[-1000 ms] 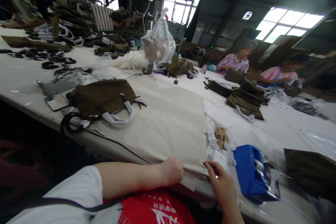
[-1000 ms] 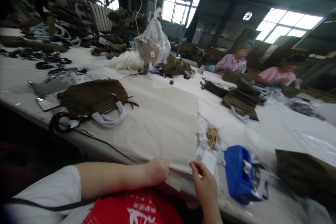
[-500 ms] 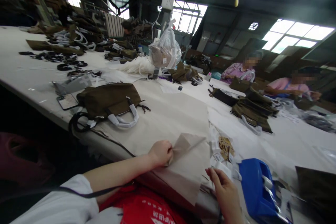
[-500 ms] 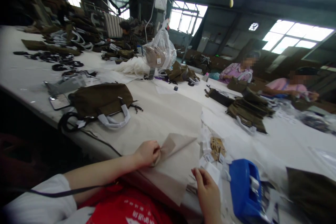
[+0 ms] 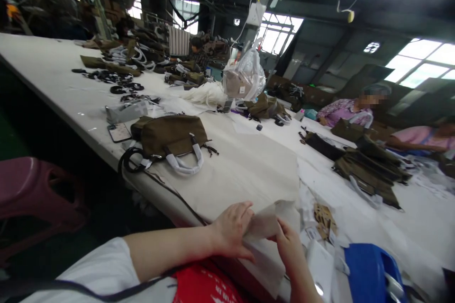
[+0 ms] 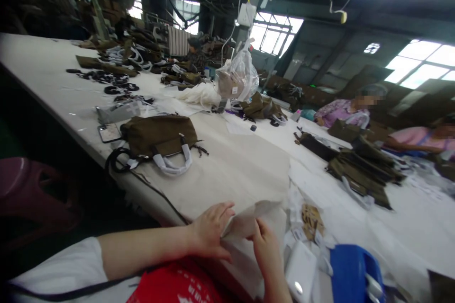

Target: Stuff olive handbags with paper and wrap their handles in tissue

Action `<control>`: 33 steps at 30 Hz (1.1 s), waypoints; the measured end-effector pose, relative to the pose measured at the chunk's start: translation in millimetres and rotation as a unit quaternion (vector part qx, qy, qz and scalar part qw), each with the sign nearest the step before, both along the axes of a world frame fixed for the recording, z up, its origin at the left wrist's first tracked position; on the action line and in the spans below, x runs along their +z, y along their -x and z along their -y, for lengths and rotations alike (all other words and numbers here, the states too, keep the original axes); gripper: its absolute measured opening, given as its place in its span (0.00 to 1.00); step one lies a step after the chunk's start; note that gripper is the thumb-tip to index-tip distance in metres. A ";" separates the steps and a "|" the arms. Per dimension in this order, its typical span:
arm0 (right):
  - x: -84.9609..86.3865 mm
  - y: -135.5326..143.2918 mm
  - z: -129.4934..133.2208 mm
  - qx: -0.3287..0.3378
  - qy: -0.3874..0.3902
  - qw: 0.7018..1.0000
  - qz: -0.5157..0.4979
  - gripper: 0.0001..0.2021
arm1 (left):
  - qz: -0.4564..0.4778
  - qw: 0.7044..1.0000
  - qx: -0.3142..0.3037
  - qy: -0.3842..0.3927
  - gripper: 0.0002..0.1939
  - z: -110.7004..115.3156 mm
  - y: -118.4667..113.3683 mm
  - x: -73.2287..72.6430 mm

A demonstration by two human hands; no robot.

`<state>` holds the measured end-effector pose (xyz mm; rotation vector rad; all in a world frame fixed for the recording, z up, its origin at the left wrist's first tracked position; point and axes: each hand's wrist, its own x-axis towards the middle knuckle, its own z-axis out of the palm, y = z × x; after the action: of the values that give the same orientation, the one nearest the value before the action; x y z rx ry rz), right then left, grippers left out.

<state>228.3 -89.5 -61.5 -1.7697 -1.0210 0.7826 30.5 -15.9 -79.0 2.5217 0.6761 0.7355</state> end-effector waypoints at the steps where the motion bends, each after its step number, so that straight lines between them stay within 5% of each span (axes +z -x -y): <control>1: 3.0 4.4 6.7 -0.004 0.006 0.999 -0.035 0.23 | 0.003 0.999 -0.007 -0.035 0.39 5.1 -3.6 0.3; 3: 10.8 10.3 19.9 -0.004 0.016 0.996 -0.083 0.28 | 0.010 0.995 -0.039 -0.095 0.15 10.3 -9.3 3.6; 4: 15.1 11.9 25.8 -0.010 0.015 0.995 -0.093 0.29 | 0.017 0.992 -0.052 -0.117 0.10 10.8 -11.4 6.4; 10: 26.3 12.4 44.7 -0.047 0.019 0.989 -0.137 0.29 | 0.016 0.989 -0.075 -0.130 0.26 10.5 -25.4 14.1; 13: 23.8 12.4 46.0 -0.036 0.008 0.989 -0.145 0.29 | -0.022 0.990 -0.084 -0.115 0.13 13.4 -34.2 7.5; 17: 25.5 6.9 52.3 -0.054 -0.013 0.994 -0.099 0.28 | 0.004 0.999 -0.046 0.028 0.11 10.5 -36.4 9.3; 22: 32.0 -5.9 70.4 -0.151 -0.064 0.986 -0.041 0.26 | 0.031 0.979 0.011 0.202 0.07 0.4 -30.8 27.4; 26: 32.7 -12.1 82.9 -0.234 -0.104 0.967 0.011 0.22 | 0.007 0.956 0.044 0.289 0.15 -0.5 -33.7 29.5; 33: 35.8 -12.3 86.4 -0.218 -0.075 0.972 0.052 0.22 | 0.058 0.922 -0.061 0.377 0.27 2.9 -39.8 8.0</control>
<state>240.6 -175.9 -25.7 -1.8257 -0.6954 0.3320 70.3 -18.8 -71.0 1.7782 0.6017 0.4517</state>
